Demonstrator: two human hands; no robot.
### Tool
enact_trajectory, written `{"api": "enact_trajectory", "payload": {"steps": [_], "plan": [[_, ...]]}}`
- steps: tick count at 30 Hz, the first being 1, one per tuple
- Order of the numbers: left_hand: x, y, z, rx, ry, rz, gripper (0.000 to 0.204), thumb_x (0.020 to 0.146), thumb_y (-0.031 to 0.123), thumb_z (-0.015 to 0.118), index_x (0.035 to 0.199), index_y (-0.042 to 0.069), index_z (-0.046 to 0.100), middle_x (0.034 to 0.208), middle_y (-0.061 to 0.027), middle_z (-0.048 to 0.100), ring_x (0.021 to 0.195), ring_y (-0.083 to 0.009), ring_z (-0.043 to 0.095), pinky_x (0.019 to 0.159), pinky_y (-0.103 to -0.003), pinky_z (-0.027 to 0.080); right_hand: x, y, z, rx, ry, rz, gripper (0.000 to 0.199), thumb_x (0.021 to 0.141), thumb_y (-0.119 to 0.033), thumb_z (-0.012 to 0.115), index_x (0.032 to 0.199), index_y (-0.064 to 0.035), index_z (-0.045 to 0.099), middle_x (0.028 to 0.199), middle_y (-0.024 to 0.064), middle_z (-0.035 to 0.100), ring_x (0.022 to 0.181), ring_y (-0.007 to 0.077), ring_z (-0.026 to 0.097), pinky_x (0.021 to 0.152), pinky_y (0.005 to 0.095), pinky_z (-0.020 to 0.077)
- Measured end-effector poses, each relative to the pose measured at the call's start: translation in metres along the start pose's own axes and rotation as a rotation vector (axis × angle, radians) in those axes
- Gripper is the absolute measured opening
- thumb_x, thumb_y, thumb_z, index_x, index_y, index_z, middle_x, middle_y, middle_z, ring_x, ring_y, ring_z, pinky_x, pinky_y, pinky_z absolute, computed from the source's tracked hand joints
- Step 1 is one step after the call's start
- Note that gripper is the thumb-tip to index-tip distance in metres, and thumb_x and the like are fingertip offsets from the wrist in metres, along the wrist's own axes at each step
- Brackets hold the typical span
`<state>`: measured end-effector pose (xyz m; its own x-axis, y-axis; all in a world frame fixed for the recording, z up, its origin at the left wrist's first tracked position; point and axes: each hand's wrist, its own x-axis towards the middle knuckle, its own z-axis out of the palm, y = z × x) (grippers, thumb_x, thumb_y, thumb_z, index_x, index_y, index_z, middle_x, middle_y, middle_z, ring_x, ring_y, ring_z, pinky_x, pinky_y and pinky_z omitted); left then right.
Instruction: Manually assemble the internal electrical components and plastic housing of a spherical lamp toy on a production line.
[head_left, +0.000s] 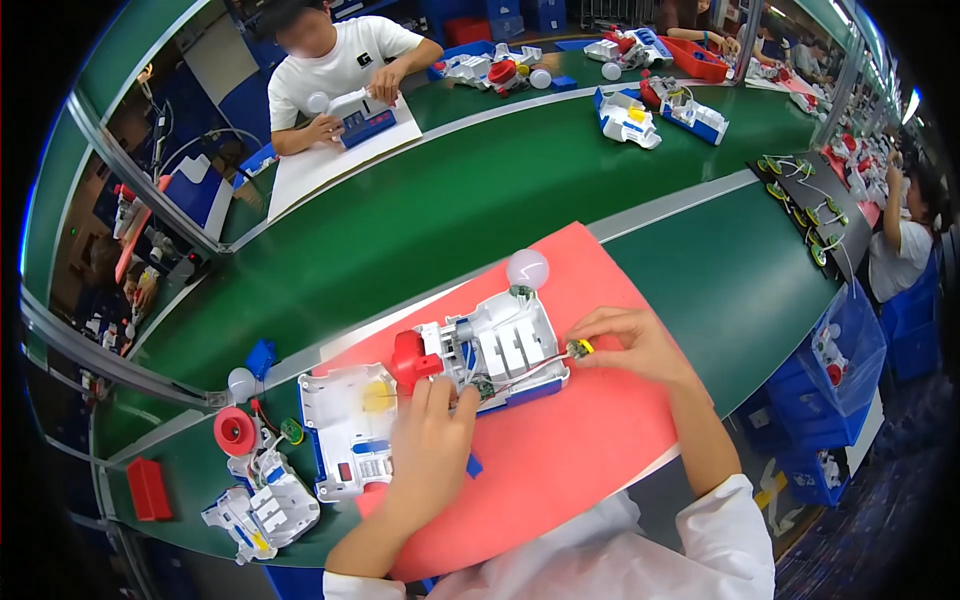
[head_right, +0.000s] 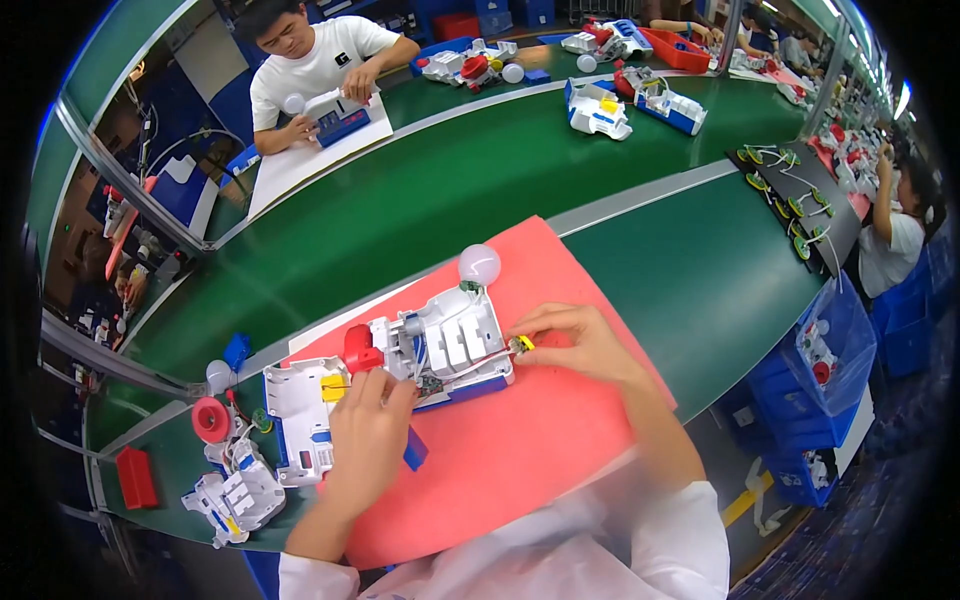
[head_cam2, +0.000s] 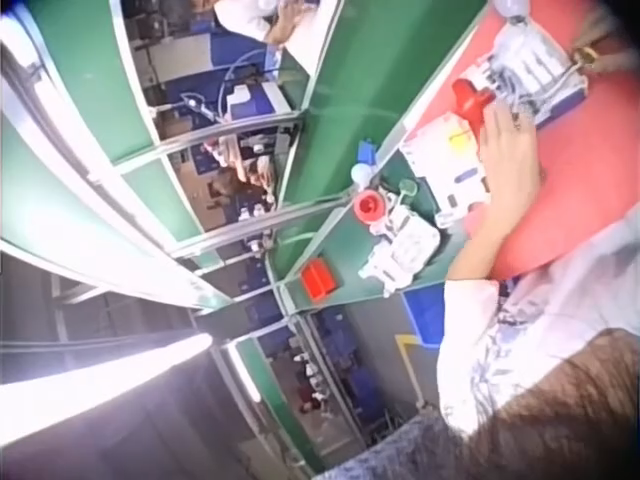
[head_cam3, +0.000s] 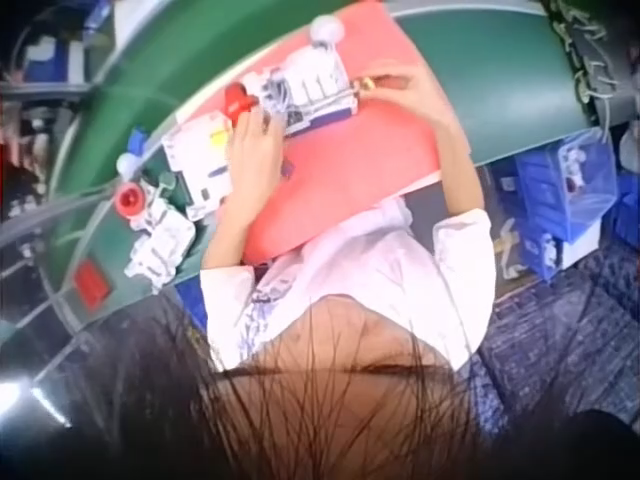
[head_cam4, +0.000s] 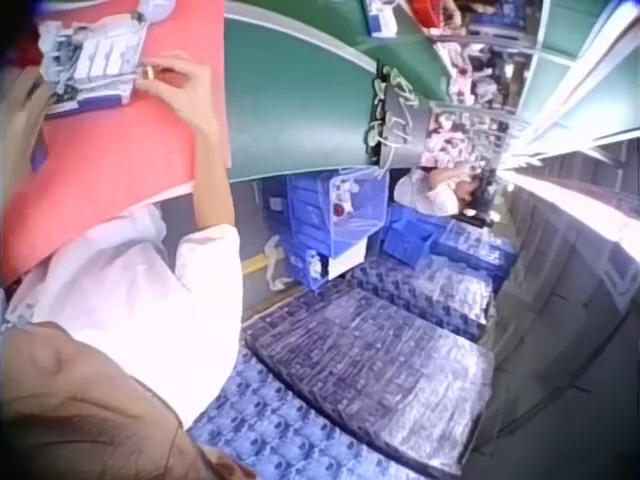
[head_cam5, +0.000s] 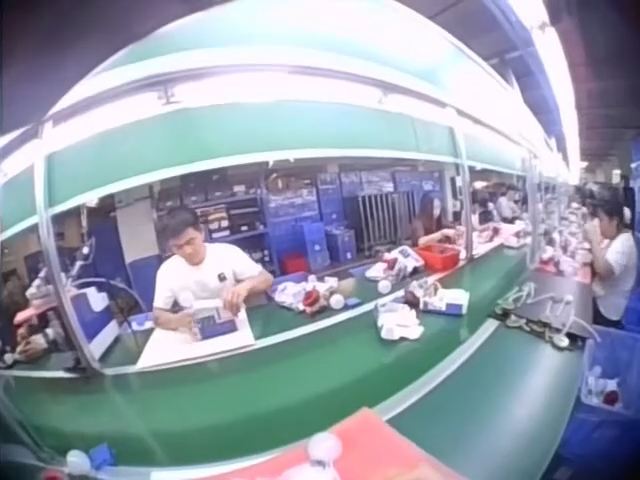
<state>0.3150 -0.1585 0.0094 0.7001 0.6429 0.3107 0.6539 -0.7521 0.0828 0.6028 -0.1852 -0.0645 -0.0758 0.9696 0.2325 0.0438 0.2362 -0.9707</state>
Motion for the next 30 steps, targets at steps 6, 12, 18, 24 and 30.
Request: {"api": "enact_trajectory", "payload": {"steps": [6, 12, 18, 24, 30], "plan": [[0.016, -0.003, 0.012, 0.29, -0.188, 0.103, 0.019, 0.072, 0.006, 0.065, 0.091, 0.006, 0.063, 0.086, -0.0103, 0.059, 0.086, -0.0272, 0.06, 0.064, -0.037, 0.05, -0.007, 0.005, -0.001, 0.054, 0.051, -0.058, 0.032, 0.071, 0.003, 0.082, 0.102, -0.0017, 0.075, 0.104, 0.0095, 0.071, 0.098, 0.0188, 0.067, 0.086, 0.0314, 0.0534], [0.055, 0.005, -0.031, -0.127, -0.278, -0.029, 0.043, 0.079, 0.025, 0.078, 0.114, 0.005, 0.065, 0.097, -0.0121, 0.063, 0.089, -0.0323, 0.064, 0.071, -0.043, 0.053, -0.015, 0.005, -0.002, -0.054, 0.027, -0.017, 0.032, 0.071, 0.003, 0.083, 0.101, -0.0008, 0.074, 0.1, 0.0086, 0.071, 0.097, 0.0176, 0.067, 0.084, 0.0302, 0.0535], [0.095, 0.003, 0.03, -0.274, -0.292, 0.157, 0.051, 0.077, 0.028, 0.079, 0.118, 0.002, 0.061, 0.111, -0.0198, 0.059, 0.11, -0.0356, 0.058, 0.09, -0.046, 0.049, -0.007, 0.004, 0.009, 0.072, 0.136, -0.09, 0.036, 0.07, 0.006, 0.082, 0.104, 0.0003, 0.073, 0.105, 0.0092, 0.069, 0.098, 0.0184, 0.066, 0.085, 0.0297, 0.0536], [0.099, -0.001, 0.025, -0.327, -0.489, 0.101, 0.049, 0.082, 0.028, 0.074, 0.123, 0.003, 0.064, 0.122, -0.0196, 0.06, 0.114, -0.0364, 0.058, 0.098, -0.045, 0.047, -0.011, 0.01, 0.016, 0.275, 0.191, -0.143, 0.037, 0.071, 0.012, 0.079, 0.105, 0.0039, 0.071, 0.106, 0.0156, 0.067, 0.1, 0.0225, 0.066, 0.086, 0.0337, 0.0565], [0.096, -0.013, 0.03, -0.382, -0.463, 0.164, 0.051, 0.077, 0.017, 0.076, 0.124, 0.006, 0.063, 0.117, -0.0183, 0.061, 0.109, -0.0359, 0.059, 0.092, -0.042, 0.049, -0.003, 0.005, 0.023, 0.396, 0.258, -0.082, 0.034, 0.073, 0.01, 0.079, 0.105, 0.0032, 0.072, 0.106, 0.0146, 0.067, 0.096, 0.0204, 0.066, 0.082, 0.0316, 0.0573]]}}
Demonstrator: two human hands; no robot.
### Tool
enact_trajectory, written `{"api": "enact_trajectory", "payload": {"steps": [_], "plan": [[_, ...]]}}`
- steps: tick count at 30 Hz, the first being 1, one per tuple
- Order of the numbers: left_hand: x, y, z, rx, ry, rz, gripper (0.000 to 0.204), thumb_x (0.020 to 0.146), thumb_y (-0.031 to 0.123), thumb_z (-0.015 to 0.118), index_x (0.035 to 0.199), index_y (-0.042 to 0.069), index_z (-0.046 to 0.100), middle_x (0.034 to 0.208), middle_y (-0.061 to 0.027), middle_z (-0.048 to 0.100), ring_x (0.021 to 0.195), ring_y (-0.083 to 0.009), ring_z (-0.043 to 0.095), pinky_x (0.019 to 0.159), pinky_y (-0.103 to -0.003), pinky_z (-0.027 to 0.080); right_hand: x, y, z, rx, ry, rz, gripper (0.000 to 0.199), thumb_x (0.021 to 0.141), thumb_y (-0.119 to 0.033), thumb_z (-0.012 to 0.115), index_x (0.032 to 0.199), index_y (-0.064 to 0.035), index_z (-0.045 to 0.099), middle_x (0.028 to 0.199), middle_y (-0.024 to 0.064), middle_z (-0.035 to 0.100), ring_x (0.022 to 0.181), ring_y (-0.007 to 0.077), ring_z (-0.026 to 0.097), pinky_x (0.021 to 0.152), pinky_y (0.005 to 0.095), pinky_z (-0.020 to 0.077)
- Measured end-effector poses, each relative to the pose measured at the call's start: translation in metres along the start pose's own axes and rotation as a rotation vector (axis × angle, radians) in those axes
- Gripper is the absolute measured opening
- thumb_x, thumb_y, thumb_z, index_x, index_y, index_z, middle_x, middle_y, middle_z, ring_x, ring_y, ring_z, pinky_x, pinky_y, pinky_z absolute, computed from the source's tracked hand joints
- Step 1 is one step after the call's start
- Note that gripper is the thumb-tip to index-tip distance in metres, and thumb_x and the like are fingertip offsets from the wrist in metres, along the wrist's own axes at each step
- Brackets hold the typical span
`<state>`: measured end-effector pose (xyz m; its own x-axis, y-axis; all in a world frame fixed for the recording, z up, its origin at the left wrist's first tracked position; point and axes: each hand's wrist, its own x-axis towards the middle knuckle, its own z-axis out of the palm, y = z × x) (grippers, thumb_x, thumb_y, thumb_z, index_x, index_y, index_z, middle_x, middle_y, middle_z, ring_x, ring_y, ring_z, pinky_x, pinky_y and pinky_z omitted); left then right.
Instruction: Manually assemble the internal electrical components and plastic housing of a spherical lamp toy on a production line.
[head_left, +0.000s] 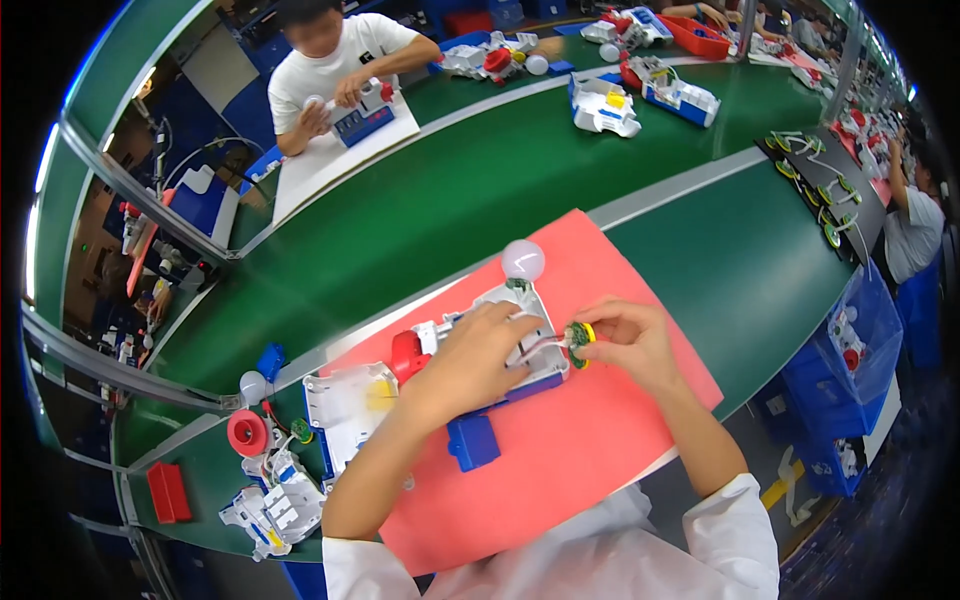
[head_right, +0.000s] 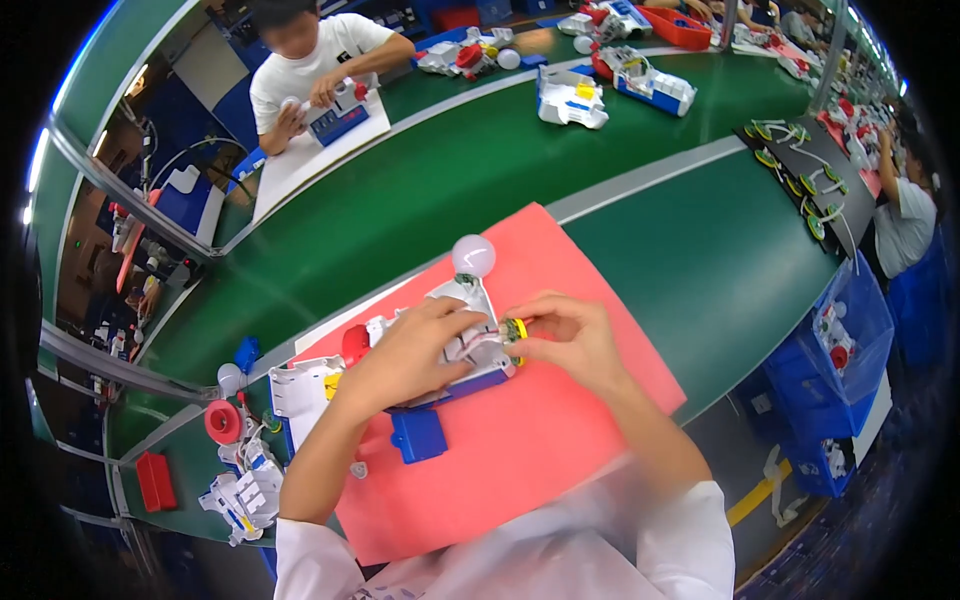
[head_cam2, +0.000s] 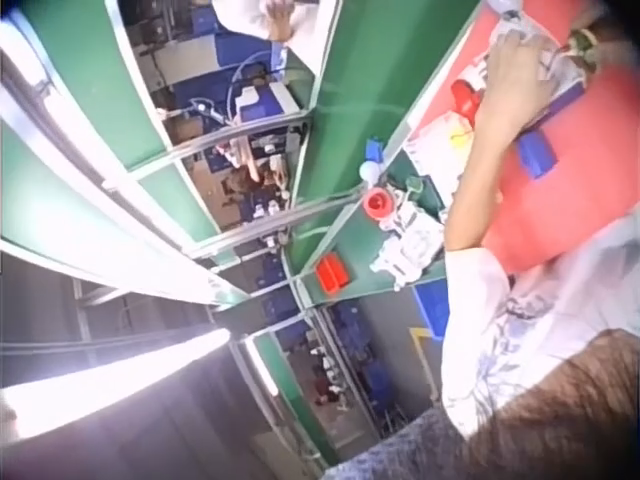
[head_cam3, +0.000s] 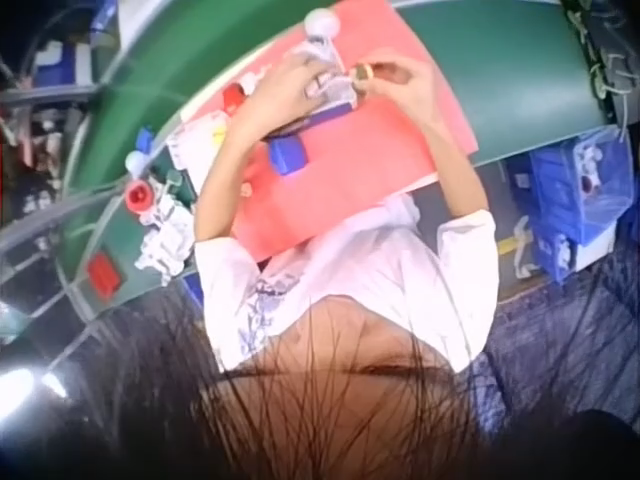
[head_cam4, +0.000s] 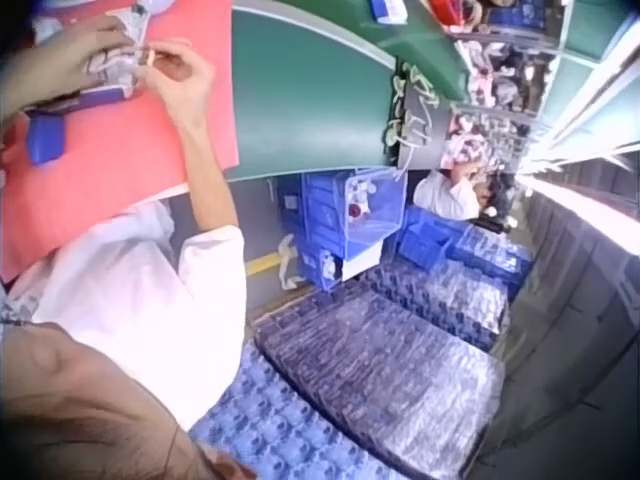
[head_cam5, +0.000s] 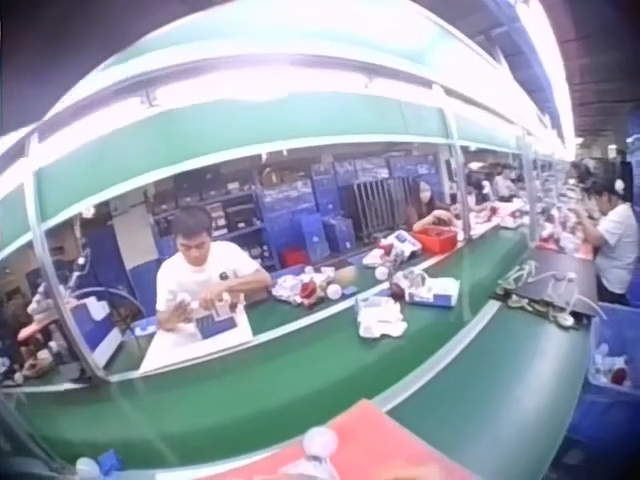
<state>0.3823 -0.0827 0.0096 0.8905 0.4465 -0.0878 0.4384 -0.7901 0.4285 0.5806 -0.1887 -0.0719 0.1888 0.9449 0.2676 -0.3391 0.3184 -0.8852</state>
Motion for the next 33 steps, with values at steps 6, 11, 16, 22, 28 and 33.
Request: {"api": "enact_trajectory", "payload": {"steps": [6, 11, 16, 22, 28, 33], "plan": [[-0.001, 0.006, -0.007, 0.083, -0.056, -0.12, 0.061, 0.075, 0.016, 0.077, 0.132, 0.006, 0.057, 0.116, -0.0203, 0.06, 0.107, -0.036, 0.06, 0.091, -0.042, 0.05, 0.002, -0.015, -0.02, -0.469, -0.281, 0.013, 0.028, 0.074, -0.001, 0.083, 0.101, -0.0015, 0.075, 0.101, 0.0068, 0.069, 0.094, 0.0159, 0.066, 0.081, 0.0282, 0.0535], [0.007, -0.007, -0.012, -0.013, -0.164, -0.066, 0.064, 0.075, 0.019, 0.078, 0.134, 0.007, 0.056, 0.115, -0.0209, 0.062, 0.104, -0.0355, 0.062, 0.09, -0.042, 0.05, 0.002, -0.016, -0.02, -0.483, -0.247, 0.031, 0.031, 0.071, -0.002, 0.084, 0.101, -0.0014, 0.075, 0.099, 0.0063, 0.069, 0.094, 0.0174, 0.066, 0.082, 0.0294, 0.0533], [0.014, -0.004, -0.013, -0.041, -0.236, -0.07, 0.062, 0.074, 0.022, 0.079, 0.13, 0.005, 0.058, 0.113, -0.0216, 0.063, 0.099, -0.0364, 0.064, 0.088, -0.043, 0.051, 0.0, -0.01, -0.029, -0.533, -0.296, 0.015, 0.03, 0.073, -0.004, 0.084, 0.102, -0.0035, 0.076, 0.098, 0.0053, 0.069, 0.093, 0.0161, 0.065, 0.08, 0.0288, 0.0525], [0.013, 0.002, 0.016, 0.101, -0.048, -0.126, 0.05, 0.072, 0.024, 0.081, 0.115, 0.003, 0.064, 0.105, -0.0206, 0.066, 0.098, -0.0376, 0.065, 0.085, -0.044, 0.052, 0.002, -0.009, -0.025, -0.638, -0.27, -0.02, 0.031, 0.075, -0.003, 0.082, 0.105, -0.0039, 0.075, 0.099, 0.0068, 0.07, 0.092, 0.0169, 0.066, 0.079, 0.0292, 0.0529], [0.018, 0.003, 0.031, 0.149, 0.131, -0.112, 0.042, 0.071, 0.023, 0.08, 0.102, -0.001, 0.064, 0.095, -0.0195, 0.066, 0.09, -0.0377, 0.067, 0.078, -0.046, 0.054, 0.008, -0.002, 0.0, -0.605, -0.169, -0.147, 0.031, 0.074, 0.005, 0.079, 0.104, 0.0009, 0.073, 0.104, 0.0109, 0.07, 0.097, 0.0199, 0.067, 0.08, 0.0302, 0.0545], [0.012, 0.0, 0.037, 0.065, 0.208, -0.093, 0.044, 0.071, 0.02, 0.081, 0.105, 0.0, 0.063, 0.098, -0.0182, 0.065, 0.093, -0.0364, 0.066, 0.079, -0.045, 0.054, 0.008, 0.008, 0.003, -0.436, -0.101, -0.159, 0.034, 0.076, 0.005, 0.078, 0.109, -0.0012, 0.072, 0.107, 0.0105, 0.069, 0.094, 0.0173, 0.066, 0.078, 0.0279, 0.0537]]}}
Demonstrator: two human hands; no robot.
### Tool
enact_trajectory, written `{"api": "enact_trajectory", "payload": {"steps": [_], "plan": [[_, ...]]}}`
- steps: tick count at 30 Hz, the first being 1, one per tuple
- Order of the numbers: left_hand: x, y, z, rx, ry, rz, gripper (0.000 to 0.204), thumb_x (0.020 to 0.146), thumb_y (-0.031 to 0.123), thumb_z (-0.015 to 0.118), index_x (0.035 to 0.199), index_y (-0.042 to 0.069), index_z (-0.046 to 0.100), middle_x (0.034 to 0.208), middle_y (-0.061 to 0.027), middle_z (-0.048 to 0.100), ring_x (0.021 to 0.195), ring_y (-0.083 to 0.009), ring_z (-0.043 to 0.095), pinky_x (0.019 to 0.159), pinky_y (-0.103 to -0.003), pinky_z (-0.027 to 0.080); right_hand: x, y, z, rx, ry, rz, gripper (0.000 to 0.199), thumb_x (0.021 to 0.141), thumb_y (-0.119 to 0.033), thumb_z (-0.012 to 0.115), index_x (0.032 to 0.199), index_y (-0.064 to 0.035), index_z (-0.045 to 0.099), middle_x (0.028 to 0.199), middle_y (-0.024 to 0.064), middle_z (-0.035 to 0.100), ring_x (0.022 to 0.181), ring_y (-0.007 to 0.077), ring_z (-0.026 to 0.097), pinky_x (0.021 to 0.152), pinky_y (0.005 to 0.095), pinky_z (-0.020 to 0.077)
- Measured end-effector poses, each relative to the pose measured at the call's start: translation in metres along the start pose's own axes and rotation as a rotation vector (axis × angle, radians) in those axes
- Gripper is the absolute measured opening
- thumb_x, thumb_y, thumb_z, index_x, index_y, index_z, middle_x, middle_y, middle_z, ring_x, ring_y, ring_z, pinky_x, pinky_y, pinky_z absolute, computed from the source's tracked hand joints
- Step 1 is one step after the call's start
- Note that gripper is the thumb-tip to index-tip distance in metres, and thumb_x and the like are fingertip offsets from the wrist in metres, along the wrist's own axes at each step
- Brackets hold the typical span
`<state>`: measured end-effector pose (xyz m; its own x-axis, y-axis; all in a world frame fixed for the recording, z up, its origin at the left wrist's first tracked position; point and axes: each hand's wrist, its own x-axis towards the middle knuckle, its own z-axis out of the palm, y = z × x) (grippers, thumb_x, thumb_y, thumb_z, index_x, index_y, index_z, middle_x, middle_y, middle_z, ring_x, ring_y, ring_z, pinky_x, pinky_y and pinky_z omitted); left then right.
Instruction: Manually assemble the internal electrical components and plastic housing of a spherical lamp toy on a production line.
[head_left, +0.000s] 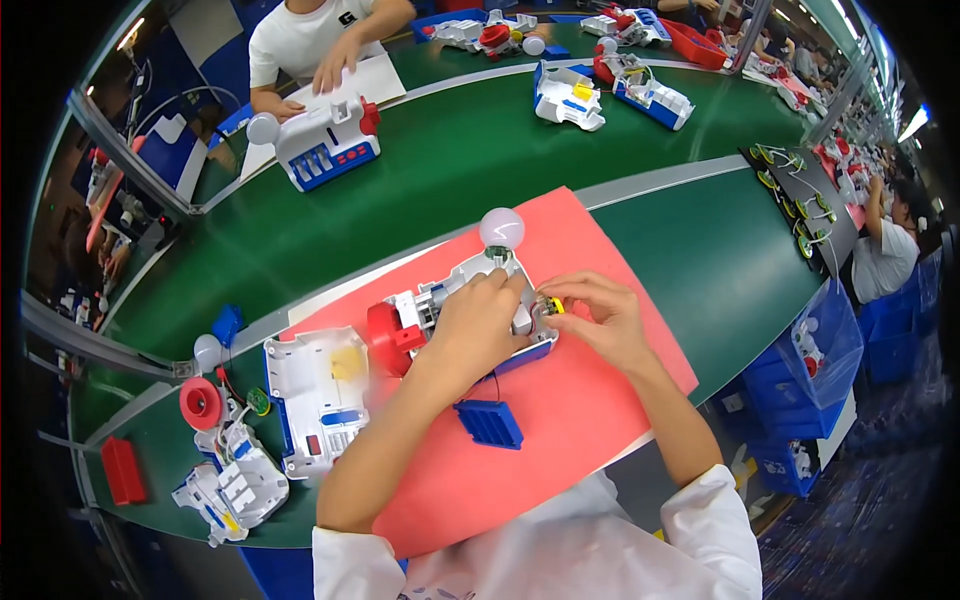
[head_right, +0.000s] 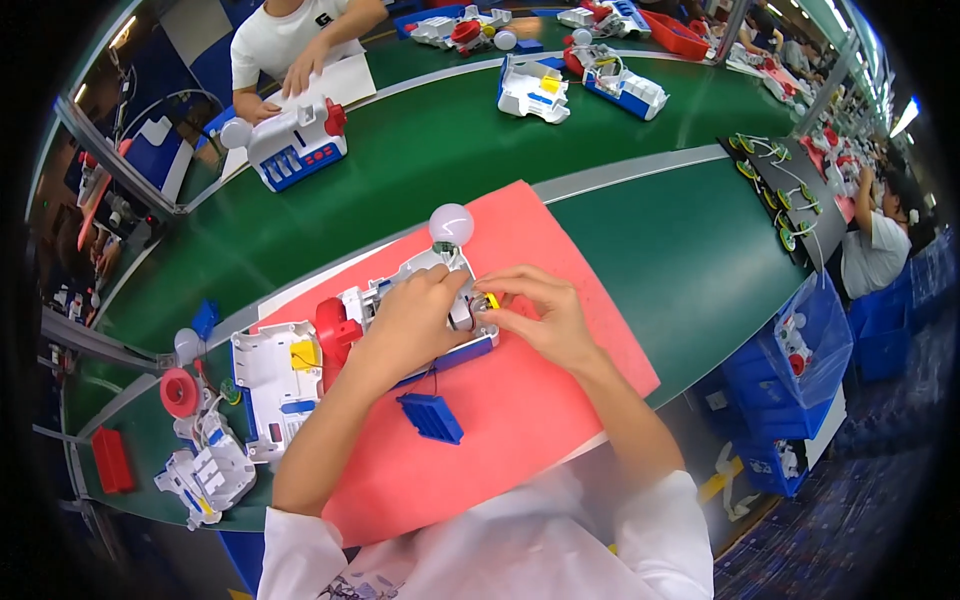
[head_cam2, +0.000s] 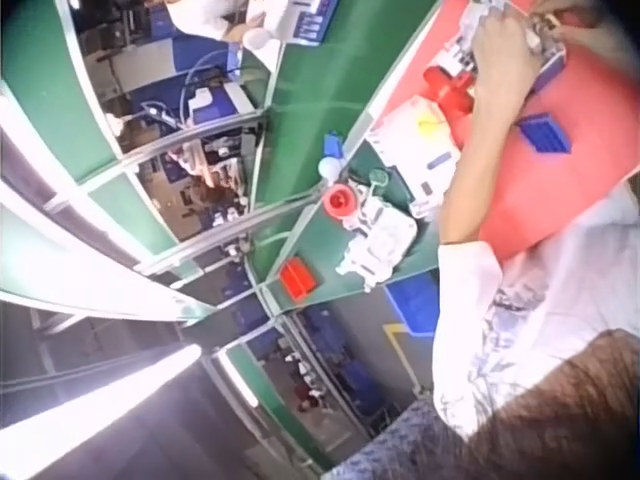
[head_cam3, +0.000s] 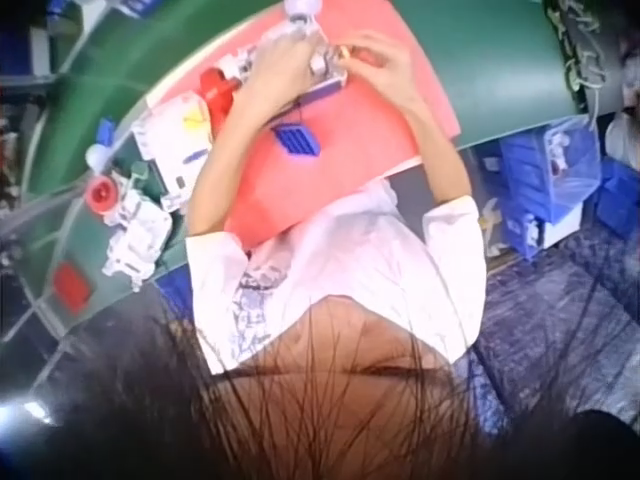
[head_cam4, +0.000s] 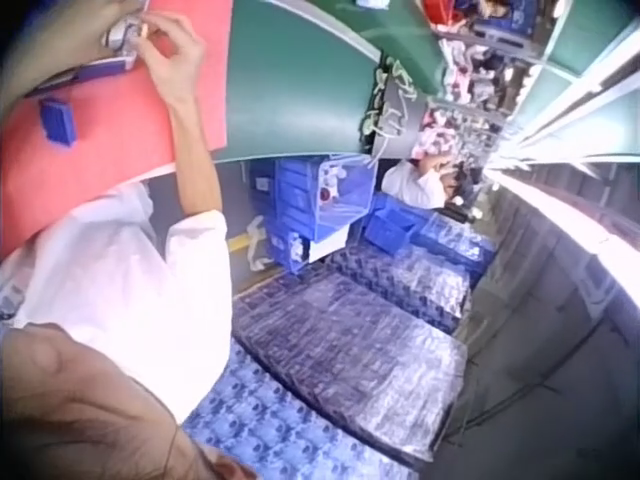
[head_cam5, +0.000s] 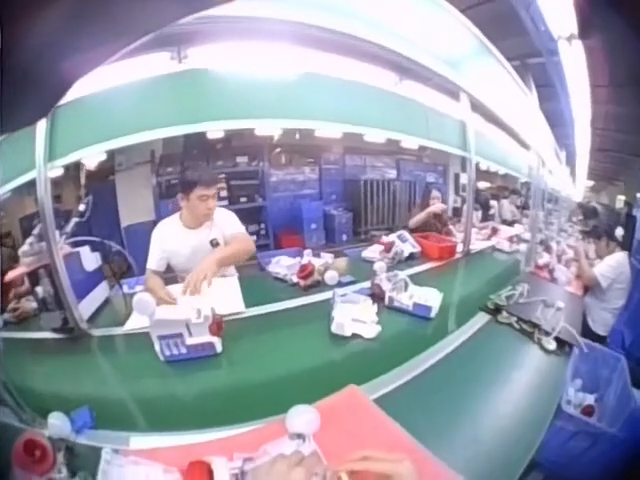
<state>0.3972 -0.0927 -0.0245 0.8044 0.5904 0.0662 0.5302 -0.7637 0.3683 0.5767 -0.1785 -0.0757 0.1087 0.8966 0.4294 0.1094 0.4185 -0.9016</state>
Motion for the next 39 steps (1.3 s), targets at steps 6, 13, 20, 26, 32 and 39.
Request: {"api": "enact_trajectory", "payload": {"steps": [6, 13, 20, 26, 32, 39], "plan": [[-0.005, 0.0, 0.002, -0.04, 0.021, -0.002, 0.047, 0.07, 0.018, 0.082, 0.108, 0.001, 0.06, 0.101, -0.0166, 0.064, 0.095, -0.0357, 0.064, 0.08, -0.045, 0.053, -0.003, 0.005, 0.002, 0.115, 0.009, 0.084, 0.033, 0.077, 0.008, 0.076, 0.11, 0.001, 0.071, 0.114, 0.0132, 0.067, 0.101, 0.0193, 0.065, 0.08, 0.0288, 0.0543], [-0.005, -0.004, 0.004, -0.028, 0.03, 0.028, 0.047, 0.067, 0.017, 0.085, 0.103, 0.001, 0.059, 0.099, -0.0153, 0.063, 0.094, -0.0349, 0.064, 0.08, -0.045, 0.054, -0.006, 0.005, 0.007, 0.044, 0.023, 0.063, 0.034, 0.078, 0.009, 0.074, 0.112, 0.0018, 0.07, 0.116, 0.0146, 0.066, 0.105, 0.0212, 0.065, 0.082, 0.0289, 0.0548], [-0.004, -0.001, 0.0, -0.014, 0.009, 0.025, 0.046, 0.068, 0.016, 0.084, 0.102, 0.001, 0.059, 0.098, -0.0155, 0.063, 0.095, -0.0357, 0.064, 0.08, -0.045, 0.054, -0.014, 0.008, -0.003, -0.352, -0.071, -0.063, 0.042, 0.077, -0.001, 0.077, 0.118, -0.0032, 0.07, 0.118, 0.0137, 0.07, 0.112, 0.0242, 0.062, 0.095, 0.0345, 0.0507], [-0.018, 0.003, -0.013, 0.09, 0.065, 0.046, 0.043, 0.072, 0.014, 0.081, 0.106, -0.003, 0.06, 0.106, -0.0184, 0.062, 0.099, -0.0322, 0.065, 0.078, -0.039, 0.057, -0.013, -0.009, 0.006, -0.535, -0.027, -0.133, 0.044, 0.076, -0.006, 0.079, 0.119, -0.004, 0.07, 0.113, 0.0128, 0.07, 0.113, 0.0281, 0.06, 0.098, 0.0373, 0.0473], [-0.12, 0.055, -0.056, -0.056, 0.127, -0.174, 0.042, 0.079, 0.021, 0.081, 0.11, 0.0, 0.061, 0.089, -0.0174, 0.064, 0.074, -0.0349, 0.065, 0.062, -0.043, 0.053, -0.054, -0.056, 0.007, -0.512, -0.2, 0.037, 0.052, 0.075, -0.013, 0.083, 0.123, -0.0037, 0.066, 0.104, 0.0128, 0.068, 0.093, 0.0259, 0.067, 0.08, 0.037, 0.0547], [-0.173, 0.021, 0.032, -0.979, 0.327, -0.721, 0.022, 0.084, 0.012, 0.077, 0.1, 0.0, 0.067, 0.081, -0.0056, 0.058, 0.063, -0.007, 0.051, 0.051, -0.025, 0.037, -0.067, -0.05, 0.074, 0.074, -0.122, 0.479, 0.034, 0.085, -0.002, 0.074, 0.117, 0.0027, 0.065, 0.103, 0.0119, 0.071, 0.088, 0.0161, 0.069, 0.08, 0.0297, 0.0569]]}}
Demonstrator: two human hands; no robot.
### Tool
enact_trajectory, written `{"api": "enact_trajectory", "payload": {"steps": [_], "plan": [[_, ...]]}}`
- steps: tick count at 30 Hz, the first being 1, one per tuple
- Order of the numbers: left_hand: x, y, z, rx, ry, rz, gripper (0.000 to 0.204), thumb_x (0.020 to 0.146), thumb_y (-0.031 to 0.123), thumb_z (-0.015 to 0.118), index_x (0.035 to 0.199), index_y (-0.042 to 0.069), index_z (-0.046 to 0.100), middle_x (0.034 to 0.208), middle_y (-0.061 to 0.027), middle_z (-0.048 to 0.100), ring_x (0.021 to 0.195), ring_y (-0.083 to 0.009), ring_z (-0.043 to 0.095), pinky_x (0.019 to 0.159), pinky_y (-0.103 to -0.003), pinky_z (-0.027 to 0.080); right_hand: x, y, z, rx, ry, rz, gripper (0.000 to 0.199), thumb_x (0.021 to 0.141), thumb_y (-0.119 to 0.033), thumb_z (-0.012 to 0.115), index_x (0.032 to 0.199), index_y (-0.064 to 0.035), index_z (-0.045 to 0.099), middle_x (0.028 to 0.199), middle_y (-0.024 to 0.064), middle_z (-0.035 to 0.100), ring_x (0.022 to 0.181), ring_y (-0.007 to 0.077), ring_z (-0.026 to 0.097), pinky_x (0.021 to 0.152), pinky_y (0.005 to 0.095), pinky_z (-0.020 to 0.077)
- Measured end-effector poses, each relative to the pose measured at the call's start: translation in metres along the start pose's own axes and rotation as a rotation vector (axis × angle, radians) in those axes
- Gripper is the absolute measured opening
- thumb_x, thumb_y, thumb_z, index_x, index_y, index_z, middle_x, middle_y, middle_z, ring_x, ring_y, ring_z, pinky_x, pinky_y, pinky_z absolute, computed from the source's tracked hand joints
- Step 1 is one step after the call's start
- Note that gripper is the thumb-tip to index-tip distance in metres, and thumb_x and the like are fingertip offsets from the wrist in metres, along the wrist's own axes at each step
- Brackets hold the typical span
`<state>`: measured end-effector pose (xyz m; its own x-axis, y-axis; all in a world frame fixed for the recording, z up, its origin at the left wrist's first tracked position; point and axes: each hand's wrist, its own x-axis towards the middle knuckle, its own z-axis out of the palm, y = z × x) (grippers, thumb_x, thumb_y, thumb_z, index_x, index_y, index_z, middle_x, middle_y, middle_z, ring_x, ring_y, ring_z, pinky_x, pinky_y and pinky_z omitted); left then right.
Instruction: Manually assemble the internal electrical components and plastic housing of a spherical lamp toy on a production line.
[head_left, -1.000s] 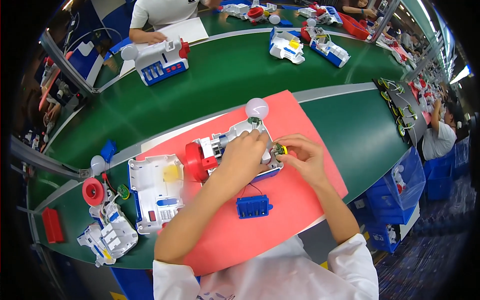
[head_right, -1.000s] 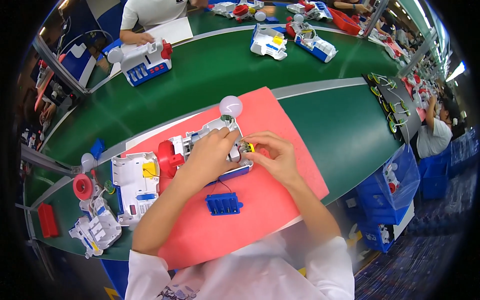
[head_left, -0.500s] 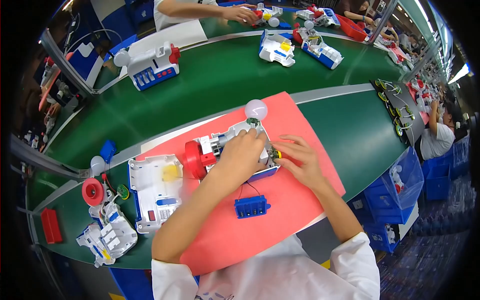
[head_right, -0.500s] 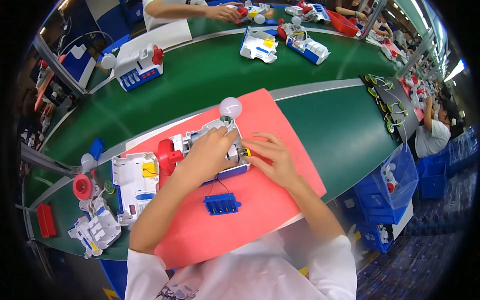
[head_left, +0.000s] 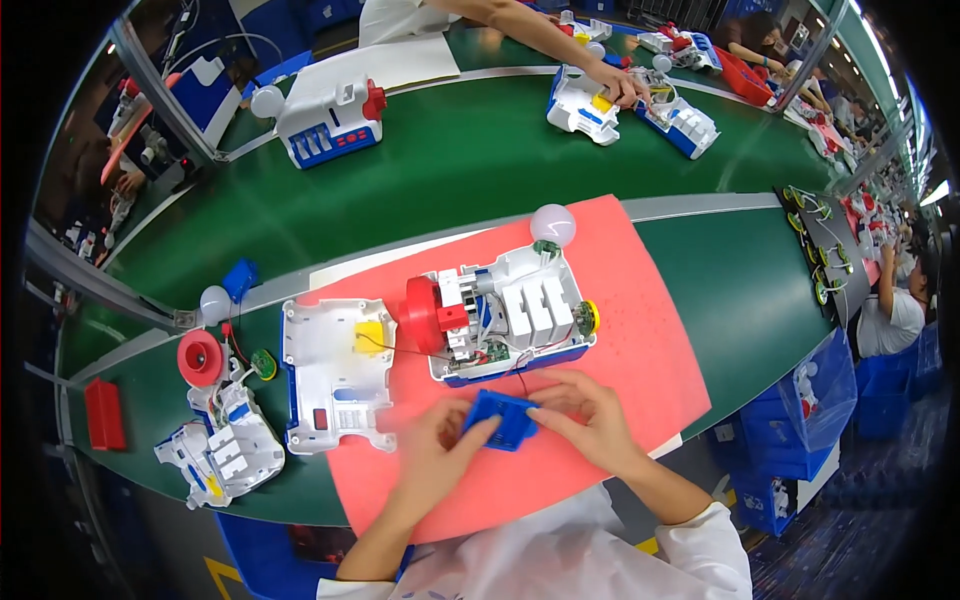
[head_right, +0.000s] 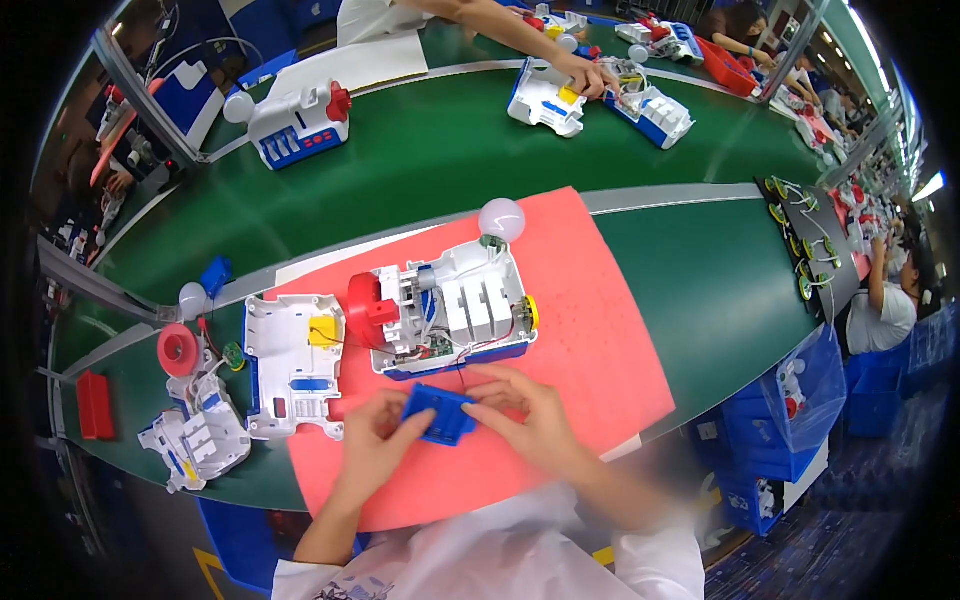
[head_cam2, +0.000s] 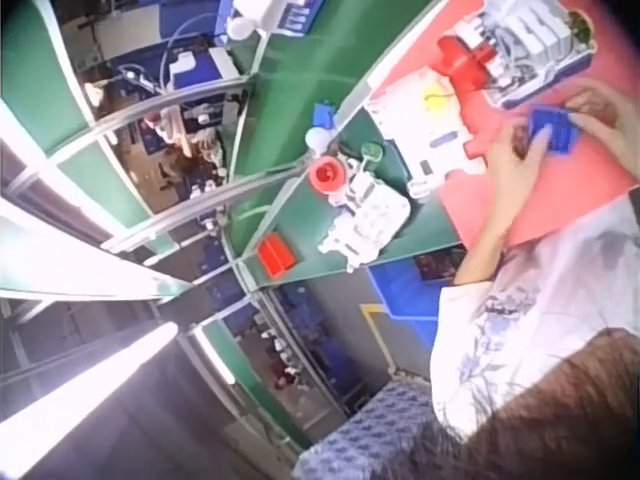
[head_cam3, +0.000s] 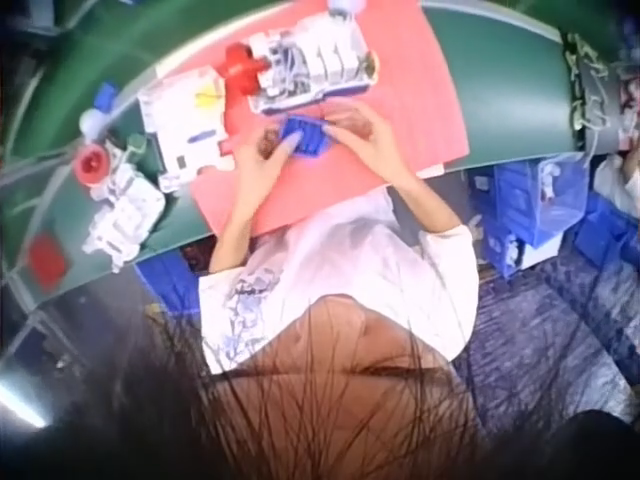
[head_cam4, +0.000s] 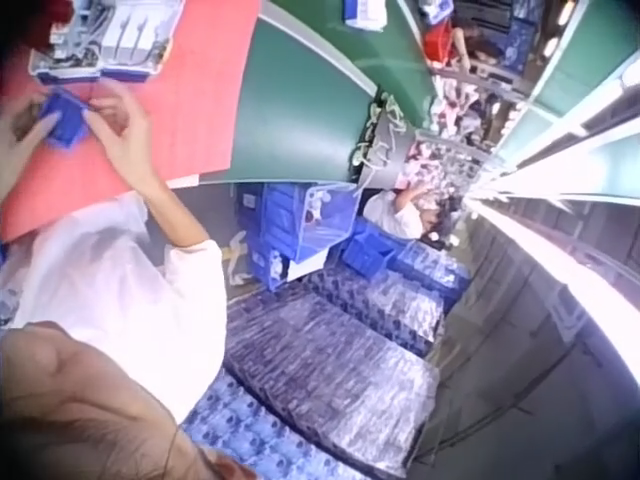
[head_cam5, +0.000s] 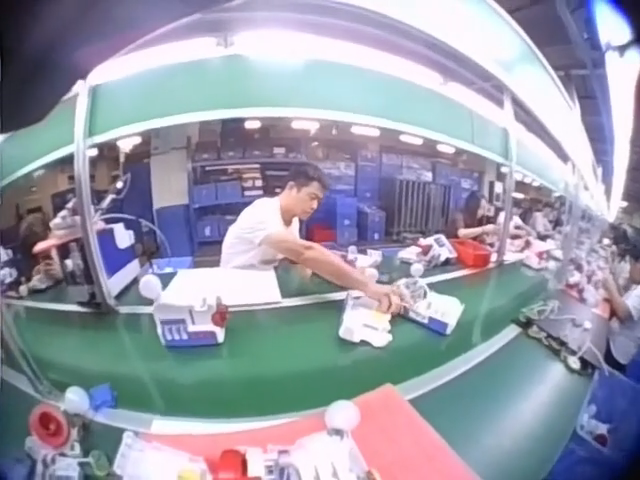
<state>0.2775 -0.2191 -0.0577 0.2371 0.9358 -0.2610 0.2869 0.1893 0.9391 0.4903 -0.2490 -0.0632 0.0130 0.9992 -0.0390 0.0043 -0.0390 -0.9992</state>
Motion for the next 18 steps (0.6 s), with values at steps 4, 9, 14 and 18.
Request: {"api": "enact_trajectory", "payload": {"steps": [4, 9, 14, 18], "plan": [[0.004, 0.041, -0.01, 0.28, 0.134, 0.391, 0.022, 0.082, 0.005, 0.076, 0.102, 0.002, 0.068, 0.086, -0.0054, 0.055, 0.064, -0.0117, 0.054, 0.056, -0.025, 0.043, 0.01, -0.004, -0.014, -0.496, -0.126, -0.442, 0.046, 0.081, 0.002, 0.074, 0.125, -0.002, 0.062, 0.107, 0.0112, 0.069, 0.094, 0.0214, 0.068, 0.081, 0.0326, 0.0561], [0.021, 0.081, -0.018, 0.513, 0.05, 0.561, 0.024, 0.079, 0.001, 0.074, 0.102, 0.0, 0.067, 0.09, -0.0111, 0.055, 0.067, -0.025, 0.06, 0.061, -0.033, 0.049, 0.05, -0.072, -0.016, -0.664, -0.264, -0.545, 0.058, 0.08, -0.001, 0.073, 0.135, -0.0065, 0.056, 0.116, 0.0134, 0.063, 0.103, 0.0274, 0.063, 0.089, 0.0383, 0.0517], [0.044, 0.096, -0.016, 0.537, -0.038, 0.678, 0.025, 0.078, 0.004, 0.075, 0.101, 0.0, 0.065, 0.092, -0.0134, 0.056, 0.076, -0.0319, 0.062, 0.068, -0.04, 0.051, 0.08, -0.068, -0.015, -0.786, -0.369, -0.443, 0.057, 0.08, -0.011, 0.076, 0.135, -0.0102, 0.059, 0.1, 0.0102, 0.065, 0.091, 0.0272, 0.058, 0.078, 0.0366, 0.0462], [0.031, 0.086, -0.029, 0.577, -0.038, 0.576, 0.041, 0.078, 0.012, 0.078, 0.115, 0.006, 0.063, 0.097, -0.0103, 0.056, 0.082, -0.0303, 0.062, 0.071, -0.039, 0.052, 0.082, -0.041, -0.016, -0.746, -0.18, -0.594, 0.04, 0.074, -0.017, 0.083, 0.111, -0.01, 0.073, 0.084, 0.0037, 0.067, 0.084, 0.0187, 0.054, 0.08, 0.0339, 0.0388]]}}
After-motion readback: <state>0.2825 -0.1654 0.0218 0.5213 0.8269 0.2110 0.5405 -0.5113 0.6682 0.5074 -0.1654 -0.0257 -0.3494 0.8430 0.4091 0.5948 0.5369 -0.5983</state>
